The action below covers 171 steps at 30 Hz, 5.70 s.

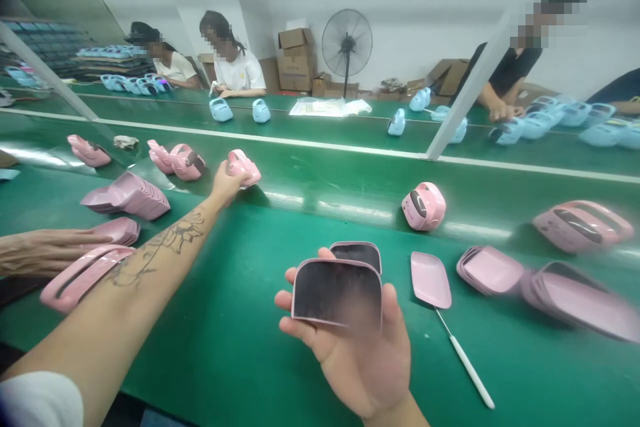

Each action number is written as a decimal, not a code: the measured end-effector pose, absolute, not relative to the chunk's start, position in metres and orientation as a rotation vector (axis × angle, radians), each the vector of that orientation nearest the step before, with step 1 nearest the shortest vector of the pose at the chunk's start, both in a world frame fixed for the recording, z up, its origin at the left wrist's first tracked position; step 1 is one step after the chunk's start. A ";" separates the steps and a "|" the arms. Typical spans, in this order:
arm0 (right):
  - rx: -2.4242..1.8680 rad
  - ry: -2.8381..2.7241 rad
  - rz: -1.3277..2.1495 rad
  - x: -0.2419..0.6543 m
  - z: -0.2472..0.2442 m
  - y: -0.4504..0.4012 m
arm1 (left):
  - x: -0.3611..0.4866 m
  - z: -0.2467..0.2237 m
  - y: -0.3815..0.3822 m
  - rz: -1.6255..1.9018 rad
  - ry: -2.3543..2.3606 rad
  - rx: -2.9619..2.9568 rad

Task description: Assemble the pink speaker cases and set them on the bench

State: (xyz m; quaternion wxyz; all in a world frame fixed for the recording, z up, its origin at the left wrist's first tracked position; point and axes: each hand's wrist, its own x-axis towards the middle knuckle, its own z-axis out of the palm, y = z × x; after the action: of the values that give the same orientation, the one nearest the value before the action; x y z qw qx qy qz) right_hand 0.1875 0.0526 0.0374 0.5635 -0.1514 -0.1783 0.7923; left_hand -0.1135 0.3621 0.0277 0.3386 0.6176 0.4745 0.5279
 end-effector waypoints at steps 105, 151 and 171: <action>-0.992 -1.986 0.713 0.170 -0.013 -0.088 | -0.028 0.021 -0.060 0.901 0.994 0.566; -0.997 -2.133 0.697 0.176 0.004 -0.083 | -0.023 0.020 -0.066 0.924 1.033 0.618; -0.875 -2.150 0.560 0.174 -0.013 -0.097 | -0.028 0.031 -0.071 0.782 1.200 0.975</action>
State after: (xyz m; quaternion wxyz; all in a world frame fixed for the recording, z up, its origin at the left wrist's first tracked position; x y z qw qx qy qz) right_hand 0.1744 -0.0967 -0.0131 0.3681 -0.3406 -0.8372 0.2182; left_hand -0.0281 -0.0713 0.0314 0.6477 0.4287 0.5276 0.3440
